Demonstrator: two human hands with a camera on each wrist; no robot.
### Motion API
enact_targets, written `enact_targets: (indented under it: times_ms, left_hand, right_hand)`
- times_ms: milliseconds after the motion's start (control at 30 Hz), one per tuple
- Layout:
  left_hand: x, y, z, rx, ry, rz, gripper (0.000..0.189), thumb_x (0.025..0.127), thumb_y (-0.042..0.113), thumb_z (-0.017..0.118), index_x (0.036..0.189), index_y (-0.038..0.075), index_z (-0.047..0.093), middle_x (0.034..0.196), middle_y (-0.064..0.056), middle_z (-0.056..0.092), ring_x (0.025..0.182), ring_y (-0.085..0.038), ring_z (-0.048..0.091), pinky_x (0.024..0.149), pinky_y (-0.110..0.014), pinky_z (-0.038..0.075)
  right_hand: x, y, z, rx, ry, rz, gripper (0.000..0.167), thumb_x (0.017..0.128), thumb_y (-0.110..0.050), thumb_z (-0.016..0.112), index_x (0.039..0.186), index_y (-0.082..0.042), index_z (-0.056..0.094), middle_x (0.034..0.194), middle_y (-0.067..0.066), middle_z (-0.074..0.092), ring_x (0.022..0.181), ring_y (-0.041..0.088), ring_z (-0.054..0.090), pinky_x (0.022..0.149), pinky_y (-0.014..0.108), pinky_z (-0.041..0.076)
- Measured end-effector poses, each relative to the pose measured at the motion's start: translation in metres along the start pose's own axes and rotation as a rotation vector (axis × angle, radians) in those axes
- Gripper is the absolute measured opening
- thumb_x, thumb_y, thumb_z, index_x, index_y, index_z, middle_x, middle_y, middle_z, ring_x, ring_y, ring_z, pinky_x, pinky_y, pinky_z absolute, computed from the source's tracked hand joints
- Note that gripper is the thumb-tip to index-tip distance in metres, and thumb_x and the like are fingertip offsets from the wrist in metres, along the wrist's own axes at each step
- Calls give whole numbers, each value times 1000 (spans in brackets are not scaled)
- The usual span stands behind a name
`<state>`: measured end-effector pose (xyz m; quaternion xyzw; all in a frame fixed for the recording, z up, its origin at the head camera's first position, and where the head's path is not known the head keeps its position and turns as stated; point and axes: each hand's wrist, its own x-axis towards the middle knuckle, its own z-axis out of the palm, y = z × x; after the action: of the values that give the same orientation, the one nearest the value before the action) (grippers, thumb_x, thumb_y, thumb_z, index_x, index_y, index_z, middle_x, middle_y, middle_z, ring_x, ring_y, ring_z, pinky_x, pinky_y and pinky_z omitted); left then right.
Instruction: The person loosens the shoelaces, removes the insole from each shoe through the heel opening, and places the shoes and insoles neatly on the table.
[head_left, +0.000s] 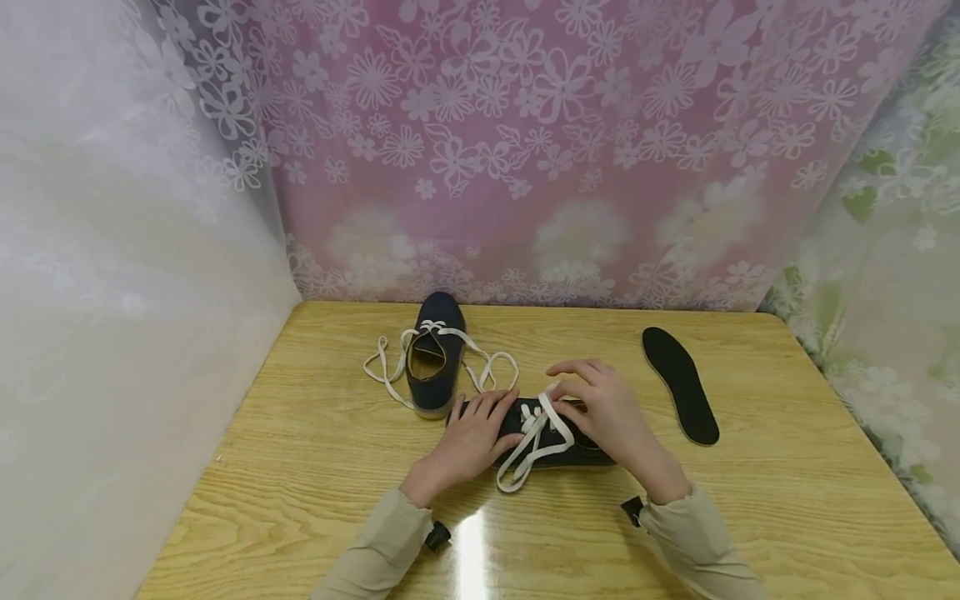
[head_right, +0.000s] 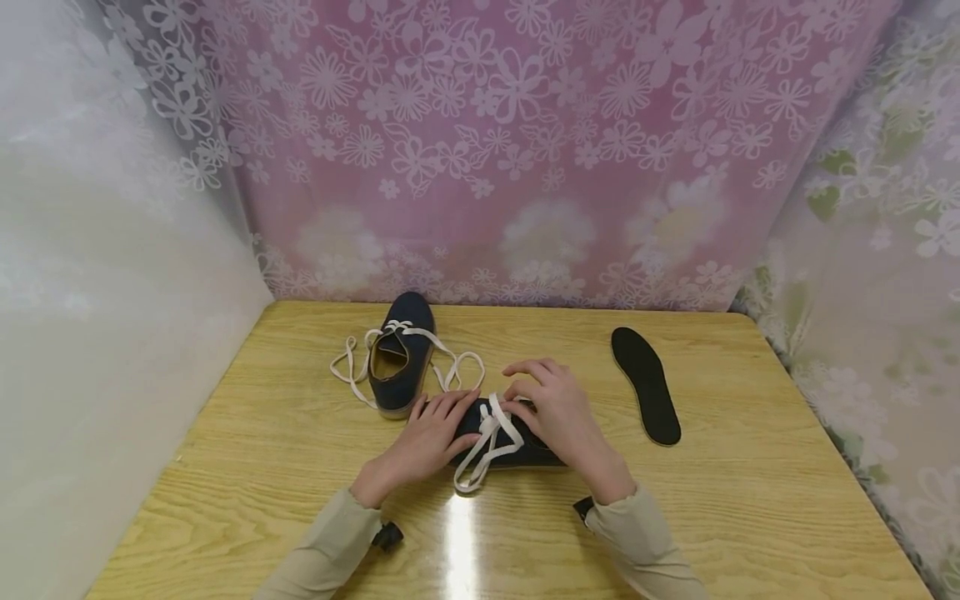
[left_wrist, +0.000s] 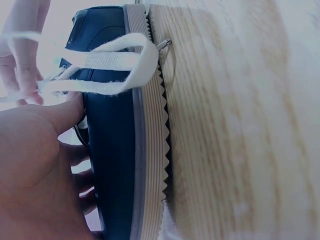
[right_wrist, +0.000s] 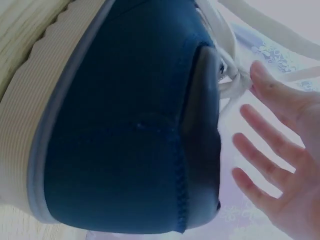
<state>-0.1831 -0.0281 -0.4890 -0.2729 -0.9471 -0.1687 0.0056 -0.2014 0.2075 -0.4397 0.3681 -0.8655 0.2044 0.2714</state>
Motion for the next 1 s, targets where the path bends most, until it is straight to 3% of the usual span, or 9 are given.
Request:
enact_targets:
  times_ms: [133, 267, 333, 400, 500, 700, 833, 1000]
  left_hand:
    - [0, -1, 1, 4, 5, 3, 67, 105, 45, 52, 160, 15, 31, 157, -8, 39, 144, -29, 37, 117, -64, 23]
    - [0, -1, 1, 6, 2, -1, 67, 105, 46, 52, 160, 16, 31, 157, -7, 39, 144, -29, 37, 118, -64, 22]
    - [0, 0, 1, 5, 4, -2, 67, 104, 46, 52, 160, 16, 31, 157, -7, 39, 144, -29, 37, 118, -64, 22]
    - [0, 0, 1, 9, 7, -2, 67, 104, 46, 52, 160, 16, 31, 156, -7, 39, 144, -29, 37, 117, -64, 23]
    - [0, 0, 3, 8, 14, 1, 66, 105, 44, 53, 160, 15, 32, 156, -7, 40, 144, -28, 37, 117, -65, 24]
    - [0, -1, 3, 9, 15, 2, 66, 105, 44, 53, 160, 14, 32, 156, -8, 40, 144, -29, 37, 117, -64, 24]
    - [0, -1, 4, 11, 15, 3, 66, 105, 44, 53, 160, 14, 32, 156, -8, 40, 144, -29, 38, 117, -64, 23]
    - [0, -1, 4, 15, 25, 5, 66, 105, 44, 53, 160, 15, 32, 156, -7, 41, 143, -29, 38, 117, -64, 24]
  right_hand:
    - [2, -2, -4, 52, 109, 15, 8, 86, -18, 83, 90, -14, 77, 117, 6, 69, 105, 30, 63, 90, 48, 51]
    - [2, -2, -8, 124, 237, 32, 29, 100, -37, 63, 94, -12, 77, 114, 8, 70, 106, 30, 63, 94, 42, 48]
    - [3, -2, -9, 143, 256, 31, 21, 98, -31, 68, 95, -12, 77, 113, 8, 70, 105, 30, 64, 93, 39, 48]
    - [3, -1, -9, 149, 221, 30, 9, 92, -19, 77, 97, -13, 76, 114, 8, 70, 106, 30, 64, 93, 40, 49]
    - [3, -1, -6, 138, 121, 21, 28, 79, -6, 86, 104, -14, 75, 118, 7, 69, 110, 28, 63, 89, 43, 53]
    - [-1, 0, 0, 76, -36, -19, 24, 78, -20, 88, 99, -17, 76, 118, 4, 70, 108, 25, 63, 83, 41, 56]
    - [-2, 2, 3, 49, -34, -42, 17, 78, -13, 87, 90, -17, 76, 112, 4, 71, 104, 25, 64, 83, 42, 56]
    - [-1, 0, 2, 62, 31, -27, 14, 80, -10, 85, 90, -15, 76, 101, 1, 73, 97, 24, 66, 82, 43, 55]
